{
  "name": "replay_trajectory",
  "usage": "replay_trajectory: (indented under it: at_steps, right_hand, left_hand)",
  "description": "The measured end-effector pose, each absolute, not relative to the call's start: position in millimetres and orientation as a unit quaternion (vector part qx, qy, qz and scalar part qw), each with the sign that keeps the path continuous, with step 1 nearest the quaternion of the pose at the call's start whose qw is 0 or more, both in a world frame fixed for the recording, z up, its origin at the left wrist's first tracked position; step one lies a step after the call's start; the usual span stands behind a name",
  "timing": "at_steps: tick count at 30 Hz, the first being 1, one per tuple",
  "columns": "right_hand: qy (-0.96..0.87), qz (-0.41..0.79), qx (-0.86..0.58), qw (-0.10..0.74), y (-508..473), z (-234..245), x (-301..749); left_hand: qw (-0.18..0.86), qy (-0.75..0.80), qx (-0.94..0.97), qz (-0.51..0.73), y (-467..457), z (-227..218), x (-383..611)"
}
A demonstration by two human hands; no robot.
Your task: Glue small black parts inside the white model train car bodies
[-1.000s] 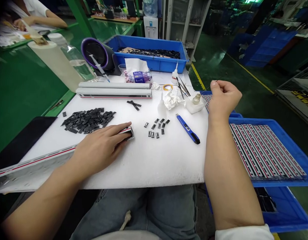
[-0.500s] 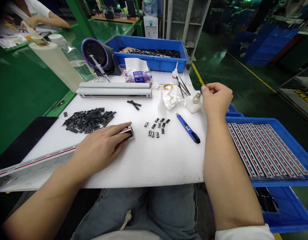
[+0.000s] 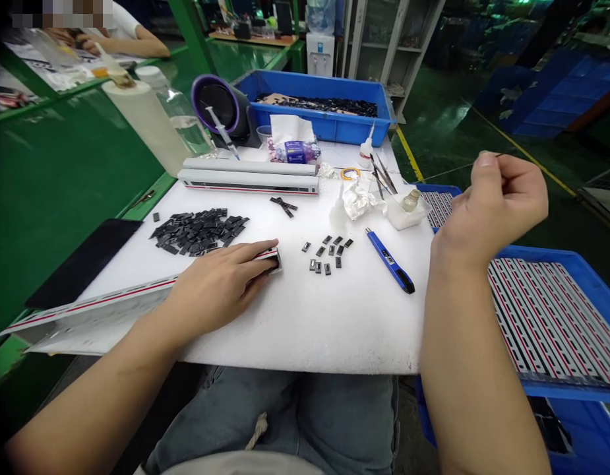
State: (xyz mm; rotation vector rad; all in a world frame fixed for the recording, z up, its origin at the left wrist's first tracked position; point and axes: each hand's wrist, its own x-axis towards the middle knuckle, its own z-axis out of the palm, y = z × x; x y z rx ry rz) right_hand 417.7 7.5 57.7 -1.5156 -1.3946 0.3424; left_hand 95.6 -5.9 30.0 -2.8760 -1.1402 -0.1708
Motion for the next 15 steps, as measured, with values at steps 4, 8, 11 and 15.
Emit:
replay_trajectory:
  at_steps: [4, 8, 11, 15]
  right_hand:
    - [-0.594, 0.228, -0.553, 0.538, -6.3, 51.2, 351.3]
    - [-0.593, 0.303, -0.463, 0.584, -24.1, 38.2, 306.0]
    - [-0.598, 0.338, -0.420, 0.594, -30.3, 32.1, 295.0]
    - [-0.605, 0.344, -0.426, 0.578, -29.3, 29.1, 293.3]
  left_hand:
    - [0.009, -0.369, -0.928, -0.051, -4.5, 31.4, 95.6]
    - [0.015, -0.377, -0.924, -0.058, -6.2, 31.3, 94.6]
    - [0.016, -0.376, -0.925, -0.057, -7.4, 30.7, 94.7]
    - [0.016, -0.375, -0.925, -0.055, -6.5, 30.1, 95.7]
